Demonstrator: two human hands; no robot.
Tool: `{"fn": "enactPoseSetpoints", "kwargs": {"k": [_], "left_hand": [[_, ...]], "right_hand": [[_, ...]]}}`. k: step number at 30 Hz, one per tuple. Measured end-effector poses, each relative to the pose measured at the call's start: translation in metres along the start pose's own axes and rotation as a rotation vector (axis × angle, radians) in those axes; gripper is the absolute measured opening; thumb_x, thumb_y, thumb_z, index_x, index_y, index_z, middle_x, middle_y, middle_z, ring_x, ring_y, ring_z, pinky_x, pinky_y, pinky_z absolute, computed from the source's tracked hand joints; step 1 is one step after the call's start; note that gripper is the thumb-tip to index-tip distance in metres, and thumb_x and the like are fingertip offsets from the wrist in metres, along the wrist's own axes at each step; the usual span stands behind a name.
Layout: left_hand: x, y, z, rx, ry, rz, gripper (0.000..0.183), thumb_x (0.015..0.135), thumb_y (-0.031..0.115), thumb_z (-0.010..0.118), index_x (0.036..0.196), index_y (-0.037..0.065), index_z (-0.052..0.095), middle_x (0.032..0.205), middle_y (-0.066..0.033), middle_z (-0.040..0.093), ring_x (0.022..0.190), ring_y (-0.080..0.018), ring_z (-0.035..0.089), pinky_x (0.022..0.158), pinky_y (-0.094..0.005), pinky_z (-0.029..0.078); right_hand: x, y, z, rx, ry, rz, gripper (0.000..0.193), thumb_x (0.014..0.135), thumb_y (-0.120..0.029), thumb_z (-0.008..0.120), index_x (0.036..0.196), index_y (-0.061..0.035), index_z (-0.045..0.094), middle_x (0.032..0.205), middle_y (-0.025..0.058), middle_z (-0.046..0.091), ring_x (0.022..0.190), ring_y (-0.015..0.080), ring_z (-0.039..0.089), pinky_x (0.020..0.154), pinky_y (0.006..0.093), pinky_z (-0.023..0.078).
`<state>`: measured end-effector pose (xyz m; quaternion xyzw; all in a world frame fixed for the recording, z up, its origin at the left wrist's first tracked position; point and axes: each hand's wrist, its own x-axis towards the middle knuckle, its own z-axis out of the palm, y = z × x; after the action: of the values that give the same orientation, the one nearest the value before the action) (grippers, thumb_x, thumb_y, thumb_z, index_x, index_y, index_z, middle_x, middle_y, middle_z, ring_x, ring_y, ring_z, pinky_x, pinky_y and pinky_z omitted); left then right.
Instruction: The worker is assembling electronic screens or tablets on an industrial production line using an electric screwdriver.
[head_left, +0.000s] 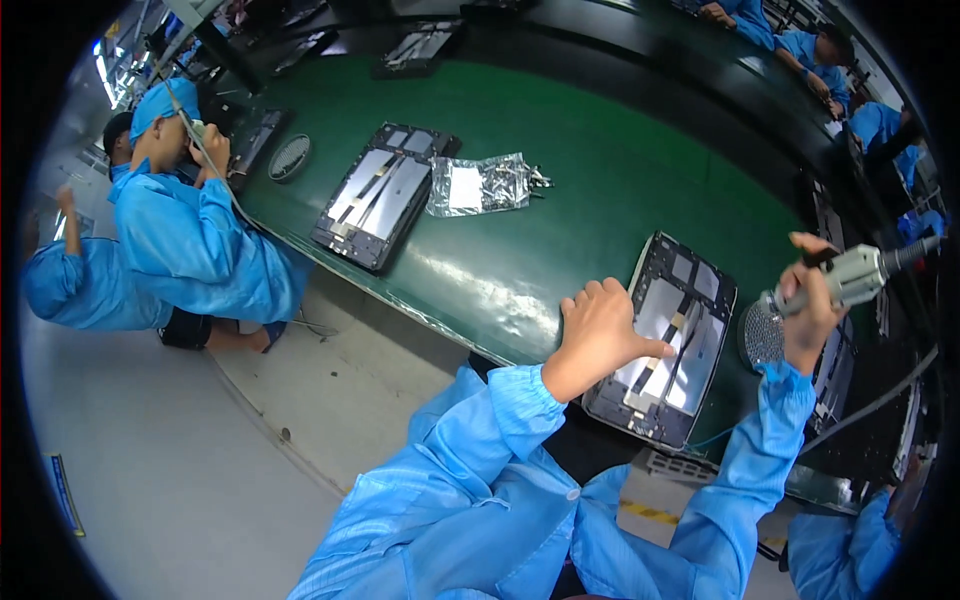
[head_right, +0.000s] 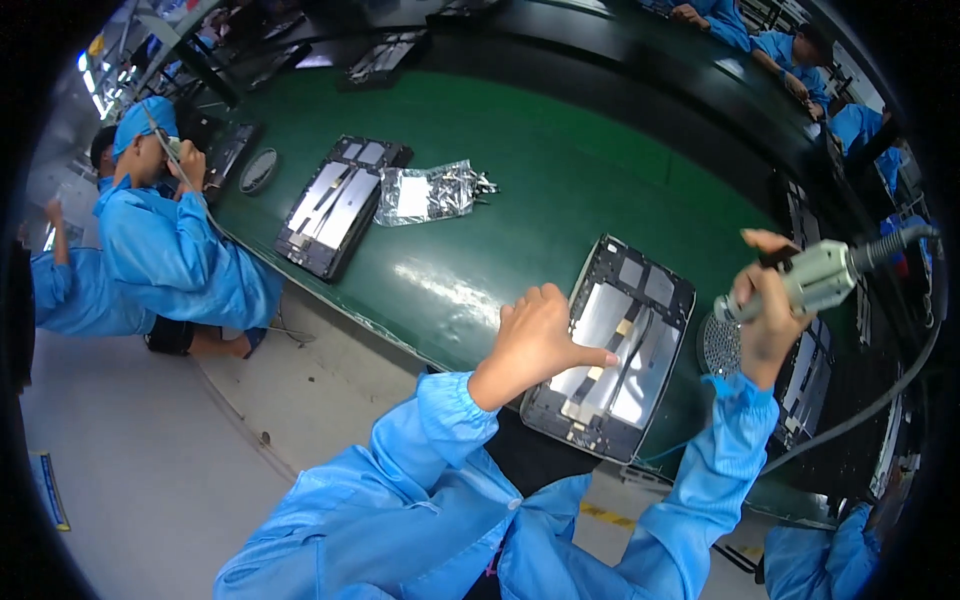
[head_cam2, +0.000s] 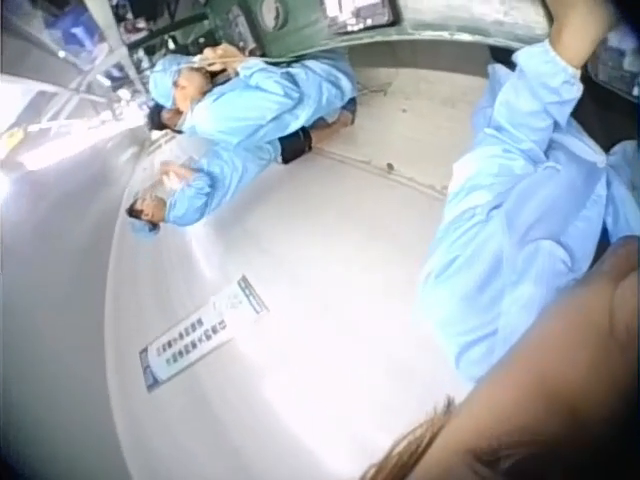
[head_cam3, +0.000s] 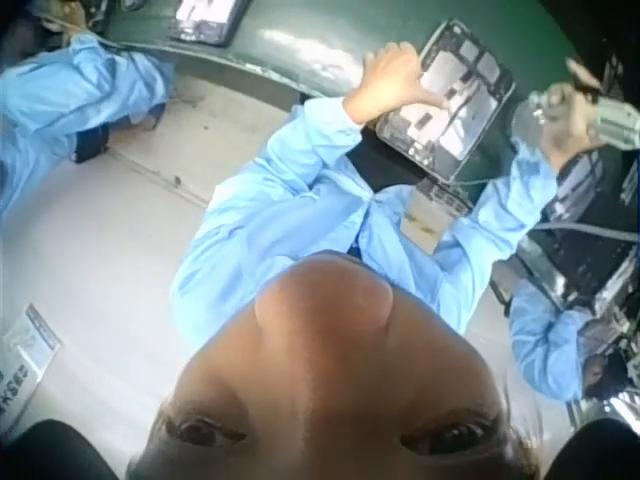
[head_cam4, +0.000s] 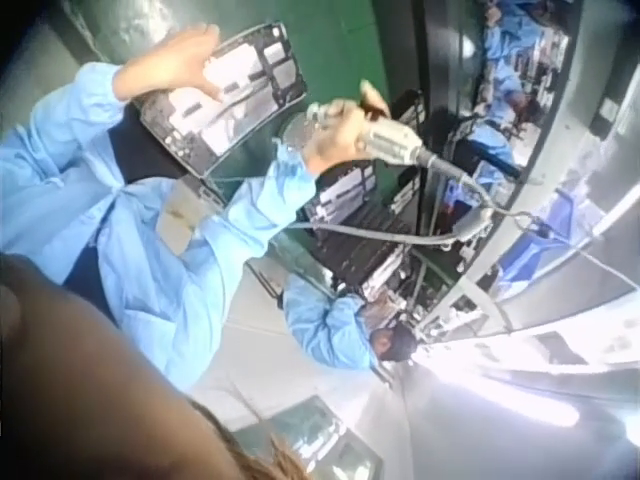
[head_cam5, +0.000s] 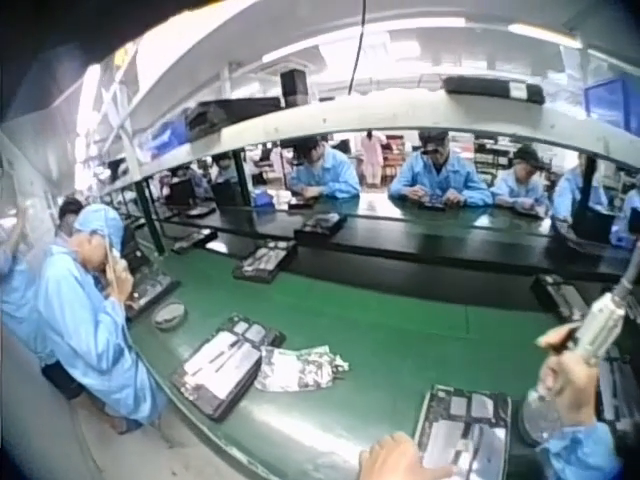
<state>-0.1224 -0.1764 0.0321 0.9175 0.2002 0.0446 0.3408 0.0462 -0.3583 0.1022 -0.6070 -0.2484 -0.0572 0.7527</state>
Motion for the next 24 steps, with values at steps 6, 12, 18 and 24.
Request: {"fn": "enactPoseSetpoints", "kwargs": {"k": [6, 12, 18, 24], "left_hand": [[0.004, -0.013, 0.012, -0.883, -0.125, -0.058, 0.066, 0.081, 0.032, 0.08, 0.116, -0.01, 0.042, 0.09, -0.0182, 0.059, 0.071, -0.0193, 0.06, 0.059, -0.0356, 0.049], [0.143, -0.052, -0.068, -0.555, 0.243, 0.199, 0.036, 0.096, 0.026, 0.063, 0.118, 0.0, 0.053, 0.09, -0.0069, 0.061, 0.077, -0.0115, 0.056, 0.066, -0.0284, 0.047], [0.348, -0.15, -0.148, -0.685, 0.157, 0.06, 0.032, 0.099, 0.031, 0.058, 0.101, 0.001, 0.067, 0.085, -0.0005, 0.064, 0.076, -0.0099, 0.055, 0.069, -0.0279, 0.045], [0.458, -0.288, -0.192, -0.349, -0.015, -0.195, 0.036, 0.097, 0.037, 0.054, 0.078, 0.007, 0.061, 0.073, -0.0008, 0.055, 0.067, -0.0143, 0.049, 0.06, -0.0312, 0.034]], "right_hand": [[0.001, 0.009, -0.062, -0.112, 0.05, -0.041, 0.026, 0.077, 0.009, 0.049, 0.101, 0.0079, 0.059, 0.103, 0.0178, 0.066, 0.052, 0.0108, 0.048, 0.049, 0.0239, 0.042], [0.001, -0.001, -0.072, -0.28, 0.113, -0.045, 0.025, 0.078, 0.005, 0.052, 0.101, 0.0068, 0.058, 0.102, 0.0171, 0.066, 0.053, 0.011, 0.049, 0.05, 0.0241, 0.04], [-0.001, -0.003, -0.068, -0.353, 0.187, -0.008, 0.024, 0.076, 0.008, 0.054, 0.1, 0.0059, 0.057, 0.099, 0.0178, 0.066, 0.055, 0.0111, 0.052, 0.05, 0.0239, 0.043], [0.003, -0.003, -0.076, -0.348, 0.25, -0.043, 0.026, 0.073, 0.012, 0.049, 0.098, 0.0069, 0.056, 0.099, 0.0207, 0.063, 0.057, 0.0114, 0.054, 0.05, 0.0227, 0.044]]}}
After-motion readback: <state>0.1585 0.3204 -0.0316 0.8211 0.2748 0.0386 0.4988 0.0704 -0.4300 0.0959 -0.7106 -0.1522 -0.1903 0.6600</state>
